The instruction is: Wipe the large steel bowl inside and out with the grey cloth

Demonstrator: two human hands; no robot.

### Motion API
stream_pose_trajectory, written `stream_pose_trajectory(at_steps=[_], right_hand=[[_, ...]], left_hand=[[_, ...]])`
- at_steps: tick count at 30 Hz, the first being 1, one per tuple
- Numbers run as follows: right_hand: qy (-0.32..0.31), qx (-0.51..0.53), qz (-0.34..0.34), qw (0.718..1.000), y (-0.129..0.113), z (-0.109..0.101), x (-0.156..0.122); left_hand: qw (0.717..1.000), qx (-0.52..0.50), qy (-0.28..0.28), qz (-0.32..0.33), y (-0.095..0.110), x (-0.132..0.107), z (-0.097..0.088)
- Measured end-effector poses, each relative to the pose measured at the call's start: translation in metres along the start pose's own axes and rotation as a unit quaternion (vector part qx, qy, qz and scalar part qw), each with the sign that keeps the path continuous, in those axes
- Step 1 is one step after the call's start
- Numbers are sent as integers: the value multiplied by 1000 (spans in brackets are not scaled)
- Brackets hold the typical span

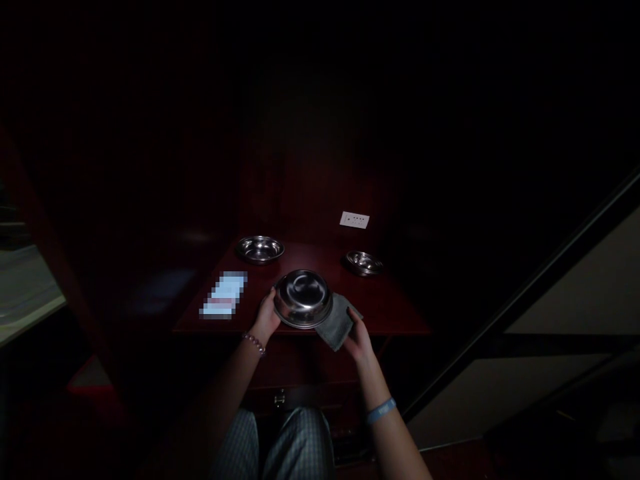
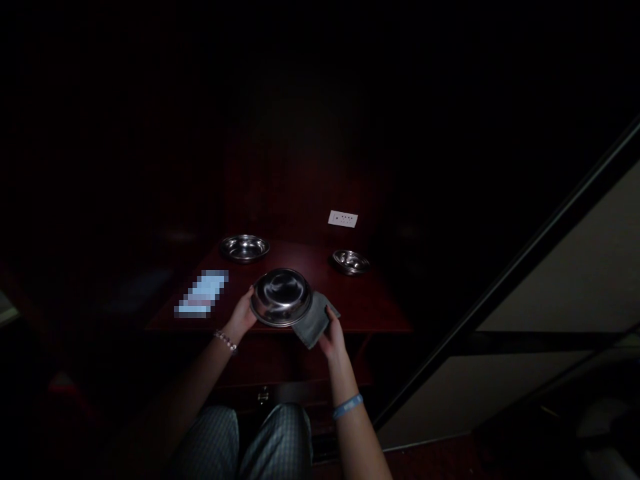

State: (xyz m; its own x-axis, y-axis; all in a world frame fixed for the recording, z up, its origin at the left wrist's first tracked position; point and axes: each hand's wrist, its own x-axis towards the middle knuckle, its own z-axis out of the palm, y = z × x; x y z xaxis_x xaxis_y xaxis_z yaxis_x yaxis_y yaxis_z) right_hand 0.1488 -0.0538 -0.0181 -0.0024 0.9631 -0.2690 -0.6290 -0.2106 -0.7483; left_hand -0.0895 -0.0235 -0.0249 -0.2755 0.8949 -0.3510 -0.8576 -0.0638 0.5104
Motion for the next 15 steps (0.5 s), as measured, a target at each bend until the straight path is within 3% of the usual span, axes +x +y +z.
stream_pose_trajectory(at_steps=[6,9,13,15], right_hand=[[48,-62,-116,990,-15,7,-6],[12,-114,-215,970,-15,21,-13],[-94,-263,-329,902,-5,45,-24],[-156,-383,-369,833,3,55,-28]], left_hand=[[997,64,-28,31,-3,1,-1],[998,62,-5,18,-2,-1,-1],[999,46,14,-8,0,-6,3],[999,42,4,-7,0,-7,3]])
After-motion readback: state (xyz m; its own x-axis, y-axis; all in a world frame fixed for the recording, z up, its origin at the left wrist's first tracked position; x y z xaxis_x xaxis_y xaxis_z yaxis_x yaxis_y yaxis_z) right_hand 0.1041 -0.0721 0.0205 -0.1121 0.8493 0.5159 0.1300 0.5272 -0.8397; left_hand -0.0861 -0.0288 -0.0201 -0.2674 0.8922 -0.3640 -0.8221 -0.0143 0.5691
